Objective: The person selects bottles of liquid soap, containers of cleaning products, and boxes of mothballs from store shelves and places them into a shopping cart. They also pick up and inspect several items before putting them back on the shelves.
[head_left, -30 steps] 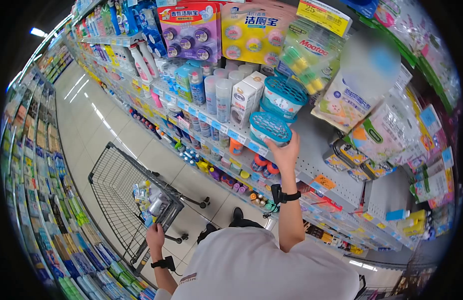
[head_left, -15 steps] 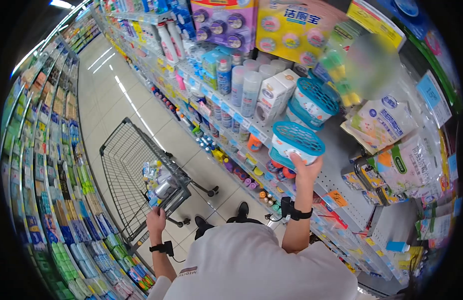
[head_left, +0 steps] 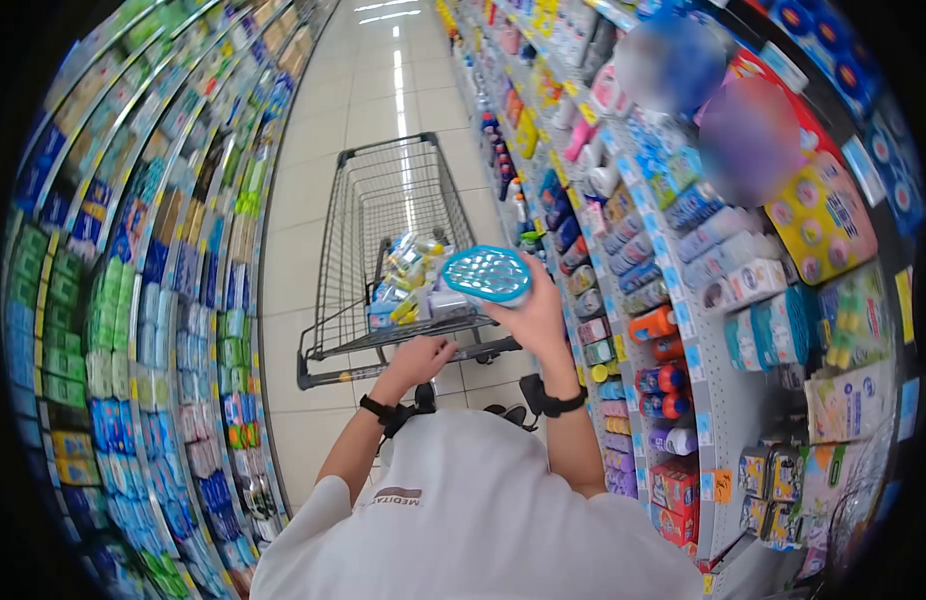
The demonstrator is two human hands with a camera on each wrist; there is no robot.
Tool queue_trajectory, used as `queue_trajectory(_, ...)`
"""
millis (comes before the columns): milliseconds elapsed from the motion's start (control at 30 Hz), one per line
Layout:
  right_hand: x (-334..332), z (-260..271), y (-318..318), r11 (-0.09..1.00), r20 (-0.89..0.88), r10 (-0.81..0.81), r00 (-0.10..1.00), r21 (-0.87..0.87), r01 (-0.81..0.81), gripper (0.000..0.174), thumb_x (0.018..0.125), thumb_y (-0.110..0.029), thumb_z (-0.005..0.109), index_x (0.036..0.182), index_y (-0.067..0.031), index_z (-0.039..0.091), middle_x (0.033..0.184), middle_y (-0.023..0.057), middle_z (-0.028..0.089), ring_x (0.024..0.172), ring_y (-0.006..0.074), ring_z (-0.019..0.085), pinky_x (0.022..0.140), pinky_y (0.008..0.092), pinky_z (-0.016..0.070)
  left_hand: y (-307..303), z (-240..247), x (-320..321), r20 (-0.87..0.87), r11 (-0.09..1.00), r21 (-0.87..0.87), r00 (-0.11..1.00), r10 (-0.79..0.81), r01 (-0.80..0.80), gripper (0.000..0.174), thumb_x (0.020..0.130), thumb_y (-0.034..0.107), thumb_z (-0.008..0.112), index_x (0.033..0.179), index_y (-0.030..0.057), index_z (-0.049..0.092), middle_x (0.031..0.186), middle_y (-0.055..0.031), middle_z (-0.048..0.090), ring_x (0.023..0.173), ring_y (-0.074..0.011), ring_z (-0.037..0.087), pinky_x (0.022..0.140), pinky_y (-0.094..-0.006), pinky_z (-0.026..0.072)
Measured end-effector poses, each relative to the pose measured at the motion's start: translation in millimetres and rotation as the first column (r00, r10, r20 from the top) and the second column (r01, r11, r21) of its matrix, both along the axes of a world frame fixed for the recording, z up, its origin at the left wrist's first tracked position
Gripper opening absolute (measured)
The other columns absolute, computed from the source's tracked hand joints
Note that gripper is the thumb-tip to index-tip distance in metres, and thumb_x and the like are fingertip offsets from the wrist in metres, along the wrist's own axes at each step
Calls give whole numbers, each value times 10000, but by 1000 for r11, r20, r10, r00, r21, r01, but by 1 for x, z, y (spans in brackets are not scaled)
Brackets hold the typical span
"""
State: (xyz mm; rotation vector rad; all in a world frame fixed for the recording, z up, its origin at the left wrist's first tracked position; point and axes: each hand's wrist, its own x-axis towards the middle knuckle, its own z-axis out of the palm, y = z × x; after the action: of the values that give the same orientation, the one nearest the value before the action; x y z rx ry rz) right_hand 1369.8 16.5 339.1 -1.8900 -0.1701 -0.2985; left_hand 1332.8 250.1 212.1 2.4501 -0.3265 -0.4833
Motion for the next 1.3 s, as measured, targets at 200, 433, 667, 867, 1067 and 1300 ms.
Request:
queue_trajectory(200, 32, -74, 116, 879, 35, 223, 974, -439, -186, 710, 592, -32, 823, 1264, -56, 595, 1171, 153, 691, 1095, 365, 653, 957, 467, 489, 80, -6, -17, 134, 990, 110, 988, 73, -88, 387, 965, 399, 610, 867, 31, 682, 823, -211, 701, 835, -413, 683, 747, -521, 538)
queue_trajectory(433, 28, -140, 175, 680, -78, 374, 924, -655, -330, 681, 667, -31, 756, 1317, -70, 558, 1288, 142, 634, 1237, 359, 567, 1059, 516, 404, 181, -9, -50, 249, 857, 114, 850, 464, -502, 246, 921, 269, 601, 830, 47, 659, 782, -169, 692, 764, -382, 690, 667, -503, 542)
queue_trajectory(667, 27, -161, 176, 646, -294, 355, 887, -609, -460, 647, 703, 16, 651, 1336, -53, 541, 1333, 160, 585, 1340, 348, 487, 1163, 580, 307, 180, -4, -43, 145, 885, 136, 893, 426, -445, 269, 926, 294, 582, 848, 51, 670, 805, -162, 700, 763, -376, 689, 668, -498, 540)
queue_trajectory(867, 35, -160, 140, 613, -571, 368, 734, -445, -653, 594, 800, -81, 640, 1384, -28, 544, 1366, 217, 601, 1318, 375, 543, 1143, 476, 402, 181, -3, -43, 110, 901, 128, 909, 402, -414, 287, 939, 300, 566, 878, 40, 674, 828, -184, 710, 775, -388, 698, 682, -517, 545)
queue_trajectory(1067, 12, -87, 82, 810, -517, 284, 807, -321, -491, 547, 869, -123, 702, 1379, 9, 554, 1296, 236, 661, 1226, 361, 637, 1037, 406, 495, 180, -3, -42, 90, 897, 175, 914, 396, -406, 289, 937, 310, 565, 874, 47, 668, 830, -176, 712, 791, -381, 699, 690, -524, 537)
queue_trajectory(1300, -43, -52, -30, 950, -476, 25, 879, -263, -170, 526, 892, -104, 708, 1389, -27, 557, 1249, 201, 695, 1170, 313, 677, 986, 408, 526, 187, -16, -43, 123, 882, 233, 913, 390, -408, 273, 920, 326, 576, 923, 75, 682, 862, -177, 718, 823, -398, 694, 706, -525, 538)
